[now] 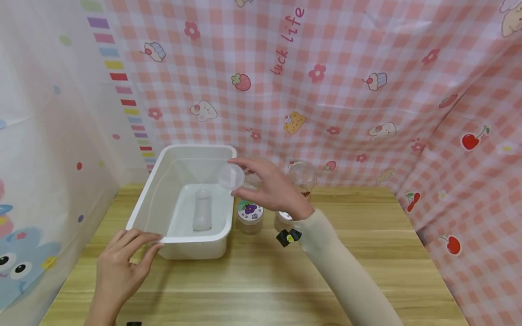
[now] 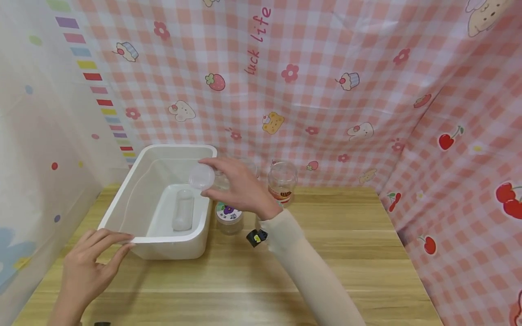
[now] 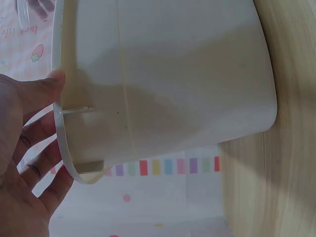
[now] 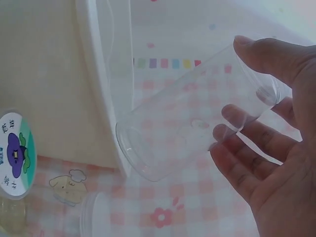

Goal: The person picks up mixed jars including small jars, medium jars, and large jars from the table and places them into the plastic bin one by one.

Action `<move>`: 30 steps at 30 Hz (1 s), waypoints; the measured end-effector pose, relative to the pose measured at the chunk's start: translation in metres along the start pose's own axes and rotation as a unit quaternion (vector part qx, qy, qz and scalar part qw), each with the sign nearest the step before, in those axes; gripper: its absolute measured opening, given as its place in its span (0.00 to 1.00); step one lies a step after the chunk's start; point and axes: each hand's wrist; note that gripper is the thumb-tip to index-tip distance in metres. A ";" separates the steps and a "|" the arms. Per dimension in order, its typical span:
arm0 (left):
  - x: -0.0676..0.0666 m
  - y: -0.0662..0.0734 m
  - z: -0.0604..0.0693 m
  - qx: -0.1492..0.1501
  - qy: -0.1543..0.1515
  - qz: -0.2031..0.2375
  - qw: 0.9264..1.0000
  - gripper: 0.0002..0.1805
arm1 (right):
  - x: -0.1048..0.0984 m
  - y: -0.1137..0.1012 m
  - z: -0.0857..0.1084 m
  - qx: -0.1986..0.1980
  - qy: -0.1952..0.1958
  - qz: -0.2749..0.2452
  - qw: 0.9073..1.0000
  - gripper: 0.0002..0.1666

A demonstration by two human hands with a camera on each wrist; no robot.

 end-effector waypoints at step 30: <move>-0.001 -0.001 0.001 -0.005 -0.010 0.009 1.000 0.10 | 0.030 -0.032 -0.040 -0.061 -0.119 0.122 0.983 0.36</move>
Point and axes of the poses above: each hand's wrist, its own z-axis away from the middle knuckle, its own x-axis out of the palm, y = z × x, and after that the axes turned 5 degrees about x, right-handed
